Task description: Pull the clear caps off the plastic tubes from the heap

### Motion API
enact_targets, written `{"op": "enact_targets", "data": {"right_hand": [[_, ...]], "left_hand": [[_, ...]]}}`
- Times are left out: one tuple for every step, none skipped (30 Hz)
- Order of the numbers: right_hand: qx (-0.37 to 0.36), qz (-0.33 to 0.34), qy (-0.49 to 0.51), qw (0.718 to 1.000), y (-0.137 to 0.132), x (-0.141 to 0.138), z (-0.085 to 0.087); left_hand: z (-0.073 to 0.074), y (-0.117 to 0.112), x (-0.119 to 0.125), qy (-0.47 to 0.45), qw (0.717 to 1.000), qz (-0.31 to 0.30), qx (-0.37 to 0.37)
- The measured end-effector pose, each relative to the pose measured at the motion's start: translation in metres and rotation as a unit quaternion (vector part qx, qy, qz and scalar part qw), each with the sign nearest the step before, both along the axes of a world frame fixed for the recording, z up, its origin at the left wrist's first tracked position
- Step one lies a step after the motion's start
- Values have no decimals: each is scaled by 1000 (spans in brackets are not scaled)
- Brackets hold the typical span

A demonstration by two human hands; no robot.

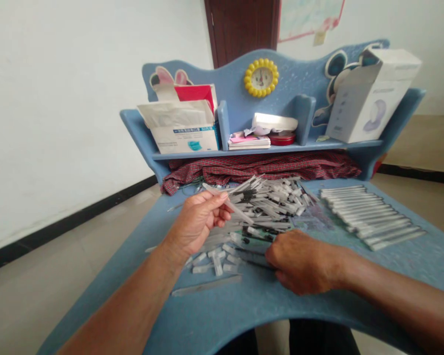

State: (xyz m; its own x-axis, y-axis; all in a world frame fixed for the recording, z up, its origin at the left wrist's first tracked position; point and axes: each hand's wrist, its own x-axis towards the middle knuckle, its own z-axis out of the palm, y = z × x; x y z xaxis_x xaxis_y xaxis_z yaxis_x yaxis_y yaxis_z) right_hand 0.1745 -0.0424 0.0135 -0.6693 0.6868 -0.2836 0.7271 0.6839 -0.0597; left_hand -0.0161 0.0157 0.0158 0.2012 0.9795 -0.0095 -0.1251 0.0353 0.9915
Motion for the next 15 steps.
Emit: {"op": "enact_targets", "data": {"right_hand": [[-1,2,8,1000,1,1,-1],[-9,5,26,1000,3,4,-2],[-26,5,52,998,7,8,-3],[-54,0,83,995,11,14,-3],[-94,-12,116,989,16,21,-3],[-141,-38,144,979,21,28,-3],[-192,-74,168,964,26,34,-2],[-235,-108,189,947,29,39,-1],[-268,-138,208,931,32,43,0],[-291,-159,225,916,33,46,2],[-304,-170,241,906,34,47,3],[-311,-173,256,899,34,48,3],[-315,-173,267,894,33,48,4],[-318,-172,276,891,32,47,4],[-319,-171,283,888,32,46,3]], "left_hand": [[-1,-1,1,1,1000,-3,-3],[-1,-1,1,0,1000,-4,-7],[-2,0,0,0,1000,-5,-11],[-3,0,-1,-2,1000,-3,-13],[-3,1,-2,-5,1000,0,-16],[-4,3,-4,-8,1000,5,-18],[-4,4,-5,-10,1000,11,-20],[-4,6,-7,-12,1000,18,-21],[-4,7,-8,-14,999,24,-21],[-4,7,-8,-15,999,28,-22],[-5,8,-9,-16,999,32,-22],[-5,8,-8,-15,999,33,-21],[-5,7,-7,-13,999,34,-21],[-5,7,-7,-11,999,34,-20],[-5,6,-6,-9,999,34,-20]]}}
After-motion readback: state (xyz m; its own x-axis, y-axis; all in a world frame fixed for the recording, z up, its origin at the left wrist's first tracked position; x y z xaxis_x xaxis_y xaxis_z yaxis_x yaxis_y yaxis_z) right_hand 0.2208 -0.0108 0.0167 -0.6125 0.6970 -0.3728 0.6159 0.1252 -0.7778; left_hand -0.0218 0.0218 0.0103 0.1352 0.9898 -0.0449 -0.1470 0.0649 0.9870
